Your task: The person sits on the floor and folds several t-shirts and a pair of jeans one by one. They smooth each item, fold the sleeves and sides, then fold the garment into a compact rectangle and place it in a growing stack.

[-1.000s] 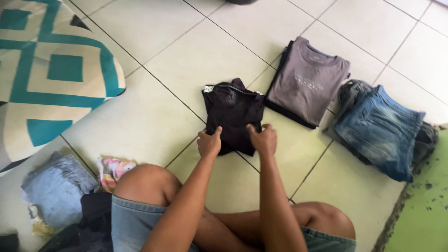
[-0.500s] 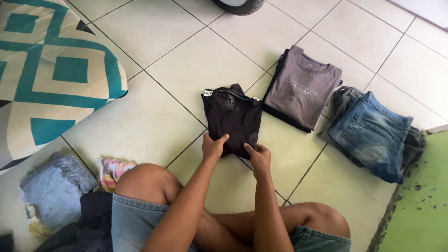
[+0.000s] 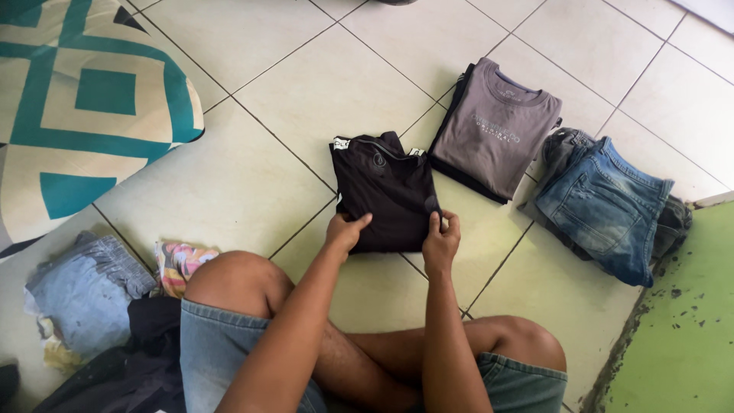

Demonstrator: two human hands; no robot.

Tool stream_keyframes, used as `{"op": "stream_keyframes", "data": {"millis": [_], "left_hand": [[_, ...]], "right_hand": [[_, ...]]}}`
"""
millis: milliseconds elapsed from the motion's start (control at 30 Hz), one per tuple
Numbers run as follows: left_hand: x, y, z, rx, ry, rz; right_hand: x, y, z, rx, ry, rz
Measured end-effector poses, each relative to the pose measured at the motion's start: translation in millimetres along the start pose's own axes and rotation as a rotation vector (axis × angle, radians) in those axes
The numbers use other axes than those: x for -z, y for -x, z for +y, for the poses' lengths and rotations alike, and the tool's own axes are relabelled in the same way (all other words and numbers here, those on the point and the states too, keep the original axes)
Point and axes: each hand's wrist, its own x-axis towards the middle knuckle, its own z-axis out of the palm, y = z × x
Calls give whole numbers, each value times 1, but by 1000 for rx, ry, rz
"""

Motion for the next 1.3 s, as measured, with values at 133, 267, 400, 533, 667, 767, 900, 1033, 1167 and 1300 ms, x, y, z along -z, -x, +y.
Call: {"op": "stream_keyframes", "data": {"millis": [133, 267, 400, 533, 667, 767, 900, 1033, 1167, 1300], "left_hand": [[6, -13, -14, 248, -507, -91], [16, -8, -9, 428, -777, -339], [30, 6, 30, 251, -778, -162], [15, 3, 68, 132, -753, 281], [-1, -12, 71, -23, -786, 369], [-9, -20, 63, -209, -764, 485], [-15, -19, 57, -285, -595, 624], [-9, -27, 66, -129, -368, 504], [10, -32, 59, -130, -405, 754], [11, -4, 56, 97, -445, 753]], "right_hand": [[18, -6, 16, -13, 606, -78], [40, -8, 13, -243, 770, -270], [44, -23, -8, -90, 991, -320], [6, -64, -22, 5, 594, -158], [-40, -97, -19, 75, 668, -127], [-52, -111, -9, -26, 559, -148], [-53, -116, -2, 292, 442, -38], [-73, -126, -22, 411, 332, -25], [-101, -129, -46, 481, 400, -197], [-76, -104, -61, 525, 387, -43]]}}
